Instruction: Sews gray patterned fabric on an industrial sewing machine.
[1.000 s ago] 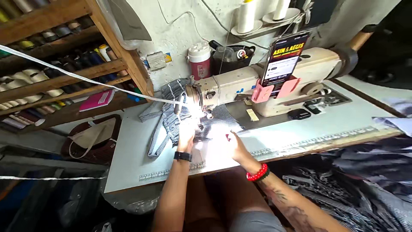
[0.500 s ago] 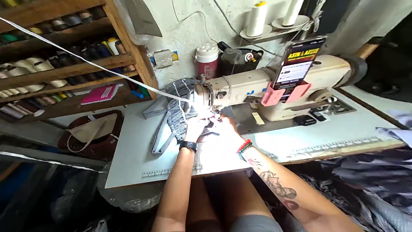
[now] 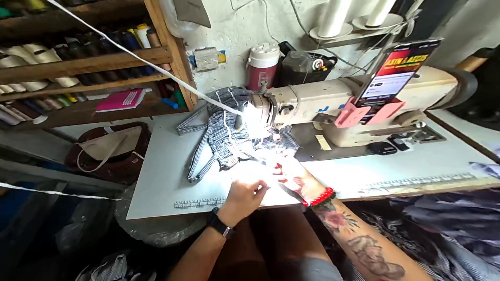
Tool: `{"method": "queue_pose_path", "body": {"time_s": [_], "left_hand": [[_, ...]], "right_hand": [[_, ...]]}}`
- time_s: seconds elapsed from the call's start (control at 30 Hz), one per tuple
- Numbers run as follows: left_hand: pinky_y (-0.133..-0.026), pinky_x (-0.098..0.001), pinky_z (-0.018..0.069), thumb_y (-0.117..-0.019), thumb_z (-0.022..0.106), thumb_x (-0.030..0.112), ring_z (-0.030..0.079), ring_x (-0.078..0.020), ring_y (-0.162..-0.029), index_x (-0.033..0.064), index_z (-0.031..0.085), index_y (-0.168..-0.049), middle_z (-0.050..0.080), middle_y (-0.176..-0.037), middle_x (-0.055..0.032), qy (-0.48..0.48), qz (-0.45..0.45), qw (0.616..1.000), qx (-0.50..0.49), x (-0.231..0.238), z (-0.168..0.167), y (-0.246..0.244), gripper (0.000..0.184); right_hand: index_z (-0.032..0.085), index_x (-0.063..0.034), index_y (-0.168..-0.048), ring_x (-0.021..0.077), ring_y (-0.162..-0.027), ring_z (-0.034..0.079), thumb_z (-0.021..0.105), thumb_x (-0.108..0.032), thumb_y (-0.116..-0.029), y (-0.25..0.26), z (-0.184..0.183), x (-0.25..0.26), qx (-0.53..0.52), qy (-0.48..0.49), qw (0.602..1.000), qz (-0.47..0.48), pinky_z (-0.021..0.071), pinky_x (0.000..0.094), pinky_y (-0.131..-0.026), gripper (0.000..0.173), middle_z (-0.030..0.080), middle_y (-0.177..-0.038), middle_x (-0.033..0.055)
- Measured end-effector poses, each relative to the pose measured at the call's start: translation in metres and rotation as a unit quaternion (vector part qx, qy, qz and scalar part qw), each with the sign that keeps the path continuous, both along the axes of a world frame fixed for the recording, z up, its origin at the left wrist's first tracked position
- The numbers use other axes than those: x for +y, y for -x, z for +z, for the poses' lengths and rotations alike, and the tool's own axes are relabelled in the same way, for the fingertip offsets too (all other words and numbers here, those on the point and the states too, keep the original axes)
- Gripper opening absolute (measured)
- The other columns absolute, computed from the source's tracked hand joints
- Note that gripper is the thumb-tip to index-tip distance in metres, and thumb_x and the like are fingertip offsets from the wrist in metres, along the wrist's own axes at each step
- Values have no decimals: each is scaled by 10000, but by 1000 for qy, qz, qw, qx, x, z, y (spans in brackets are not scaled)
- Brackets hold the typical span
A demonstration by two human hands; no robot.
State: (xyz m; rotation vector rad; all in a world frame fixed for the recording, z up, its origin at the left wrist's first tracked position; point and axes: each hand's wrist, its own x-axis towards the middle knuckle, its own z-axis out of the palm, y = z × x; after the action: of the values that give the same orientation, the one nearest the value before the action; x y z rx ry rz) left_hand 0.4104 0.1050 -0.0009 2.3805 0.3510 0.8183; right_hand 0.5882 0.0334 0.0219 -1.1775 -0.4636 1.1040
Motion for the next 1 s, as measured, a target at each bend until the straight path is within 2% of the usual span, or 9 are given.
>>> {"method": "queue_pose_path", "body": {"time_s": [0.07,0.13,0.2,0.27,0.4,0.57,0.67,0.77,1.0], "left_hand": [[-820,-354,585,-979,652,192,702,-198,-915,45,752,-1010,727,-995,-119,-11,-10,1000,-17,-1,7,2,181],[-1028,-424,522,-1010,575,174,649,-263,-1189,49,710,-1239,681,-1288,-149,-55,-21,998,23,9,15,3,293],[-981,-495,532,-953,561,89,666,-297,-1158,93,703,-1263,684,-1293,-136,-126,-82,985,91,12,19,6,341],[-925,-446,561,-966,613,144,689,-232,-1091,151,732,-1211,707,-1246,-68,-131,-164,970,126,3,22,10,272],[-746,-279,580,-1000,635,165,693,-145,-812,75,765,-975,716,-939,-79,-85,-226,969,43,-13,39,20,160],[-748,-379,603,-1002,557,88,709,-227,-857,66,740,-975,704,-1020,-111,-114,-119,967,193,-14,50,31,186],[-785,-241,565,-1003,612,143,679,-116,-845,65,783,-1005,718,-988,-89,-25,-122,986,113,3,45,29,188],[-770,-221,530,-1000,635,243,656,-86,-855,95,785,-977,716,-963,-55,-46,-85,989,109,9,51,28,211],[-840,-296,541,-1017,596,247,665,-130,-902,94,765,-959,704,-942,-45,-88,-74,982,151,-4,54,30,235]], "right_hand": [[607,-19,-1015,-6,-612,555,530,-34,-1014,6,-13,-13,-231,-16,972,-33,492,155,-580,79,614,-752,-29],[709,15,-1101,87,-911,678,542,-84,-981,13,-21,-40,-467,-21,884,20,565,290,-853,228,732,-1000,71],[734,-41,-1113,168,-984,714,477,-105,-1025,22,-23,-70,-572,-29,814,92,587,380,-878,280,748,-1078,96],[746,-75,-1080,160,-887,716,474,-103,-1011,22,-25,-102,-586,-48,798,129,594,377,-784,282,748,-1000,74],[774,-168,-1076,47,-839,706,467,-85,-983,-4,-32,-158,-564,-39,810,157,591,283,-763,331,776,-996,-34],[785,-137,-992,322,-712,693,521,-7,-930,-49,-22,-206,-595,172,776,122,535,630,-634,301,733,-808,105],[788,-156,-1064,364,-791,706,577,-45,-957,-60,-4,-213,-597,253,741,174,523,661,-691,262,744,-851,130],[742,-142,-1222,441,-885,717,742,-323,-944,-57,5,-208,-633,298,687,194,527,701,-756,331,751,-949,196],[749,-147,-1172,252,-857,716,507,-428,-1044,-11,11,-149,-615,76,773,135,566,524,-767,392,747,-940,81]]}}
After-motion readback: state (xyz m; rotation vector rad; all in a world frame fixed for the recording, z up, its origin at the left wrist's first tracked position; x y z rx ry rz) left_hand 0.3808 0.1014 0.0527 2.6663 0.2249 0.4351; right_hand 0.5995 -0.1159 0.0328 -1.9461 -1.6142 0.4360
